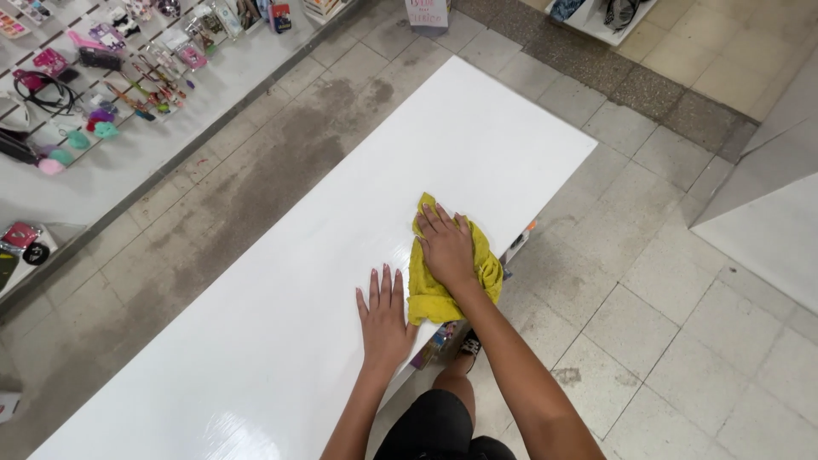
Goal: Wiping a display table and a plastic lunchbox with a cleaning cloth.
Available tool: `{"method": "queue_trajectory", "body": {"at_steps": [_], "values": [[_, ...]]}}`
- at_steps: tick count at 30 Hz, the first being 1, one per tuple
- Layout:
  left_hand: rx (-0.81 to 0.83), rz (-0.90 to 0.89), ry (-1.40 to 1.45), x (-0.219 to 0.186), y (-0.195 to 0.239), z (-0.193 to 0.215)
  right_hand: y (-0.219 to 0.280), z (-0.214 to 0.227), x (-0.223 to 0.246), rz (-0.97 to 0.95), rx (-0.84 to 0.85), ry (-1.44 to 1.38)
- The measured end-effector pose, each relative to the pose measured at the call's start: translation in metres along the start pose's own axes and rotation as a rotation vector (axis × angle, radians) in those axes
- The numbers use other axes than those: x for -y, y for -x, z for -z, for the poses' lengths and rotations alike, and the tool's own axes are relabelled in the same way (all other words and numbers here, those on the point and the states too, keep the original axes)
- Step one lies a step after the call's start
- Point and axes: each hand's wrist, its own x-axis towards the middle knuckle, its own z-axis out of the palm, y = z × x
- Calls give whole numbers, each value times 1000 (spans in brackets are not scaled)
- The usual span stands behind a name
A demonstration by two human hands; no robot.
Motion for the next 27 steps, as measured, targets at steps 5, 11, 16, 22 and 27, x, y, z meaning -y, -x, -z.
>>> {"method": "queue_trajectory", "body": {"at_steps": [5,11,16,22,27], "values": [[33,40,31,-43,-59,-4,-53,20,-60,23,20,20],[-385,-157,34,-74,-121,-49,-126,-3,-142,203,-244,94],[-333,-189,108,-124,-190,-53,-159,-3,-192,258,-297,120],[-319,-249,147,-189,-267,-57,-183,14,-273,178,-321,159],[-288,-212,148,-246,-316,-73,-198,1,-352,137,-312,196]]}}
